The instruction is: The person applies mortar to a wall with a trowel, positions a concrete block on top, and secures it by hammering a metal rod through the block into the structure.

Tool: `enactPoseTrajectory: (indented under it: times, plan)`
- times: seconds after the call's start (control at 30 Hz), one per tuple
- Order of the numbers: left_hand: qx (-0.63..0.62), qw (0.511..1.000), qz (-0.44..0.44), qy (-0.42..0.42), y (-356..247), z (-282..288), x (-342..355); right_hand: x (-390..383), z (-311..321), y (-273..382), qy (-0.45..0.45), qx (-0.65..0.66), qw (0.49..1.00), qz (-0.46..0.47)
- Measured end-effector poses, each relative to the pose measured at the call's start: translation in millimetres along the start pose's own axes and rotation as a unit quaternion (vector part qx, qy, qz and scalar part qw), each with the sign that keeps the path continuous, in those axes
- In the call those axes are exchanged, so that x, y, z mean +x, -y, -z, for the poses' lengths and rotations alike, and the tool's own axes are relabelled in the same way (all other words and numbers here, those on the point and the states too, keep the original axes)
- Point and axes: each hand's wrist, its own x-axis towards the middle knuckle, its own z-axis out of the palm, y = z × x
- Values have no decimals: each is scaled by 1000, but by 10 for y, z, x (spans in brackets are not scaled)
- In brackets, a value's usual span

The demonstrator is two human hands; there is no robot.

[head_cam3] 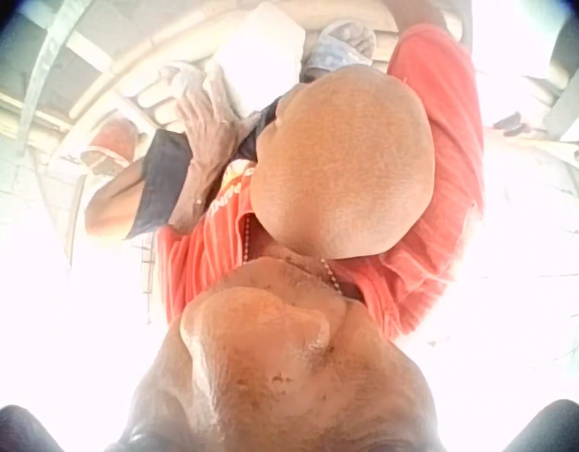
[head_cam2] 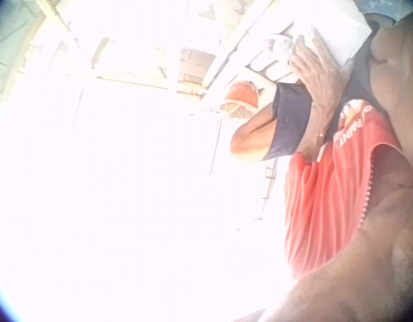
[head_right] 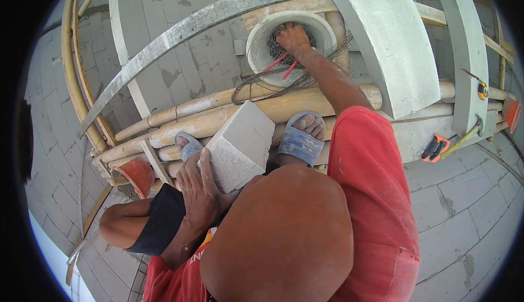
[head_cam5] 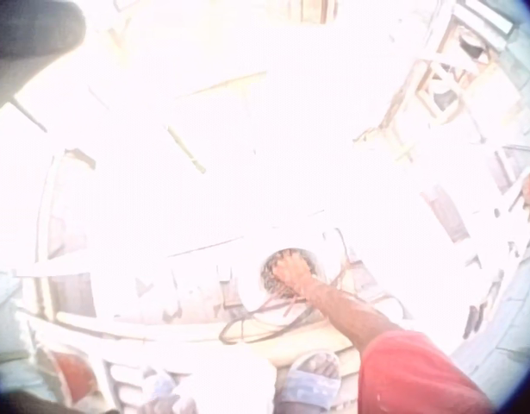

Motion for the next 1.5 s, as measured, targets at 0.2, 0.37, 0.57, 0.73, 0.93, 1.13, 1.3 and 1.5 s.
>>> enactPoseTrajectory:
  times: [0.2,0.37,0.57,0.73,0.93,1.13,1.3,1.5]
  plan:
    - [-48,997,-57,1,87,-63,-134,-31,34,123,-29,-30,998,-40]
    - [-155,976,-90,123,220,174,-43,2,-58,56,-40,-21,997,-66]
    - [-203,965,-56,158,270,312,-3,-114,193,-186,-14,-17,998,60]
    - [-259,944,-14,203,355,600,475,-444,389,-325,21,34,999,25]
    - [-228,973,21,28,134,543,1056,-962,1506,135,-153,294,943,-35]
    - [-194,973,-117,45,-495,560,1370,-1789,2969,417,-73,655,751,46]
    - [-256,925,-146,238,-733,608,1312,-2311,2914,300,-69,676,733,13]
    - [-445,893,-8,58,-24,232,654,-3274,2538,-872,-304,369,720,-503]
